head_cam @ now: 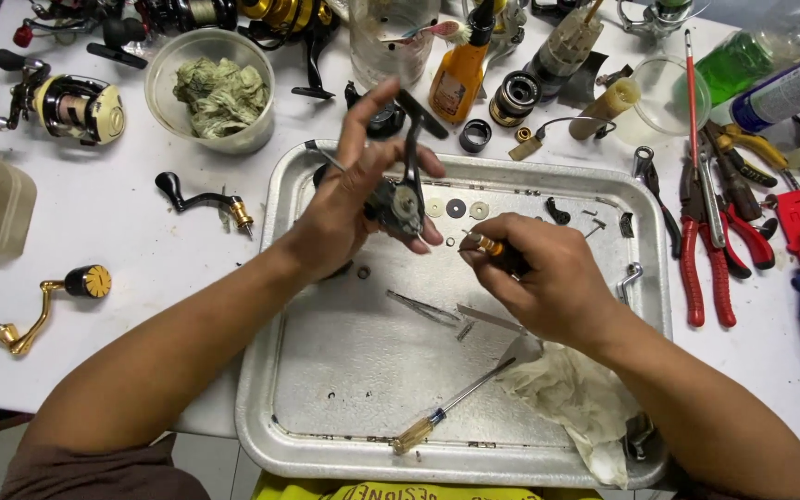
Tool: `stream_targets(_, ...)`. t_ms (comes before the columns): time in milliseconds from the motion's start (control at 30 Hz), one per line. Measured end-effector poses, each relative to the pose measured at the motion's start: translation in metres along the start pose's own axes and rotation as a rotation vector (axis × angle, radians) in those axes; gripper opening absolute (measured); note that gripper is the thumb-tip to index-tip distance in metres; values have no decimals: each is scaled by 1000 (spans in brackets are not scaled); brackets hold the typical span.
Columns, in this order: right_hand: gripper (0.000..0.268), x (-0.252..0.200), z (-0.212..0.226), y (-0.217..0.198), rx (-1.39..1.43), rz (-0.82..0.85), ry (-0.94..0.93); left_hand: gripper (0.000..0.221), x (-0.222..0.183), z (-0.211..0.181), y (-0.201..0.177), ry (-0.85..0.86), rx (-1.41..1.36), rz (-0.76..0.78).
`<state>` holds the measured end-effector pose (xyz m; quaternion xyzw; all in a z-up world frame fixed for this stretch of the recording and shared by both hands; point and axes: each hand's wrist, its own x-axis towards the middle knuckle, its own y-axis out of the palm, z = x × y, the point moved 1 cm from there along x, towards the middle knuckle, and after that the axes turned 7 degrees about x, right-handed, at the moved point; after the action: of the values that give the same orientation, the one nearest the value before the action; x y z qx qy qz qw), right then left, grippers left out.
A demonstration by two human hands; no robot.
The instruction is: Disassembling and reassembling a fishing reel to clean and maintain its internal components.
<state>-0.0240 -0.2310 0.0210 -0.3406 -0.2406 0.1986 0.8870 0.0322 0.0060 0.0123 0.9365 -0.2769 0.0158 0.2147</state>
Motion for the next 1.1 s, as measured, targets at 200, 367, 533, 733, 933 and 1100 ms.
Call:
stream_targets(200,12,36,3,14,-72,162,33,104,1,-53,-25,157,53,-265)
stream_targets(367,12,90,7,69,-88,266,-51,82,-6,-85,-34,166,106,-283)
stream_targets(533,12,135,16,115,-69,388,-158,87,-13,-93,-42,275,105,-239)
stream_targets(733,14,145,13,132,-165,548,-177,85,-14,-97,-35,259,132,-227)
stream_targets(933,17,141,12,111,-63,460,-265,78,-12,-95,-30,298,132,-161)
stream_targets(1100,21,126,16,52,-71,370,7,69,-8,-80,-23,267,25,-121)
